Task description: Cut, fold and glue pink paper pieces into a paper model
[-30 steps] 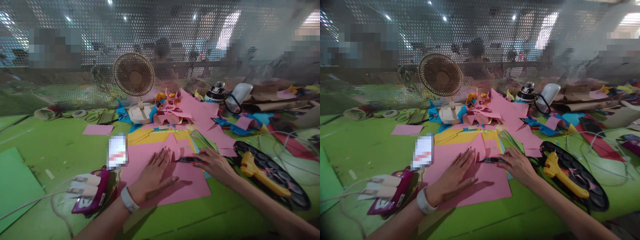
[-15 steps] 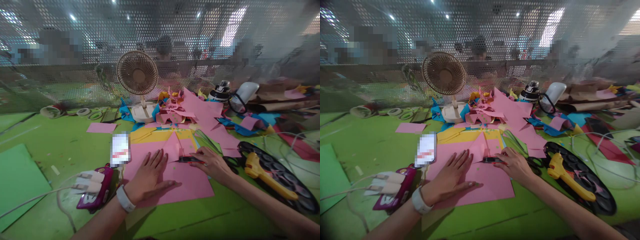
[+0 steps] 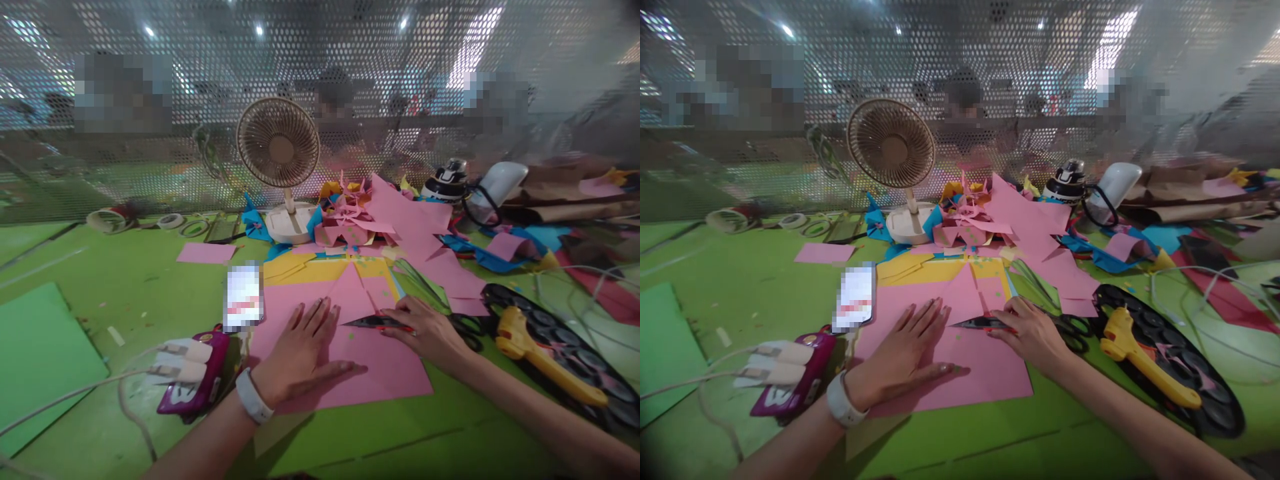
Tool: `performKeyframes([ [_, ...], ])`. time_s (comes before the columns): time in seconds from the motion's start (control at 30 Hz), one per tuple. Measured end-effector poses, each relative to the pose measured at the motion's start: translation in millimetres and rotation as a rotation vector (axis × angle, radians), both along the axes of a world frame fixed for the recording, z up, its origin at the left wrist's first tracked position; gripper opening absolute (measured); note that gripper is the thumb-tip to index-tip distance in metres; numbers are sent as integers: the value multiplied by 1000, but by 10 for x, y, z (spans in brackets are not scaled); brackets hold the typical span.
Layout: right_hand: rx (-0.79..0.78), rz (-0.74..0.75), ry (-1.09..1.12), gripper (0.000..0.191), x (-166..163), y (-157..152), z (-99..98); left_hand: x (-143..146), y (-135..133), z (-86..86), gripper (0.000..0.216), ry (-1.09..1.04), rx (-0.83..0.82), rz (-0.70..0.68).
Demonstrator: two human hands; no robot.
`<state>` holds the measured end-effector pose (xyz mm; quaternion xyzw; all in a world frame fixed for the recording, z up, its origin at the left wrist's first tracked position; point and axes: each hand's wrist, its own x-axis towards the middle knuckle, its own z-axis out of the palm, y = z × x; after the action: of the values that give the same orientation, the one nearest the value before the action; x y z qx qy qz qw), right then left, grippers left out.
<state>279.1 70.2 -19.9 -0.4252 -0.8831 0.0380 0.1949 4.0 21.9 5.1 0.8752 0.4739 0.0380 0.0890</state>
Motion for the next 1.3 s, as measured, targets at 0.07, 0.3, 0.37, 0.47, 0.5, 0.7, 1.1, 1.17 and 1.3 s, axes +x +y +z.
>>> performKeyframes([
  [0.07, -4, 14, 0, 30, -17, -7, 1, 5, -10, -9, 79, 1, -3, -1],
  [0.3, -23, 25, -12, 31, 30, -26, -17, -55, 70, 37, 68, -40, -29, -32],
  [0.37, -22, 21, -16, 31, 42, -17, -24, -102, 147, 82, 51, -93, 7, 9],
  [0.47, -12, 27, -13, 31, 56, -11, -38, -155, 247, 121, 30, -206, 54, 245],
  [0.5, -6, 27, -10, 32, 57, -12, -41, -164, 269, 119, 25, -239, 22, 274],
  [0.7, 0, 25, -26, 31, -31, -16, -9, -176, 327, 48, 13, -293, -154, 224],
  [1.1, -20, 77, -17, 30, -16, -8, -35, -171, 323, 104, 12, -275, -185, 242],
  [1.17, -9, 72, -9, 32, -16, -10, -52, -167, 327, 101, 13, -272, -187, 249],
  [1.3, -11, 93, 27, 32, -137, 8, -14, -163, 337, 88, 19, -272, -186, 264],
])
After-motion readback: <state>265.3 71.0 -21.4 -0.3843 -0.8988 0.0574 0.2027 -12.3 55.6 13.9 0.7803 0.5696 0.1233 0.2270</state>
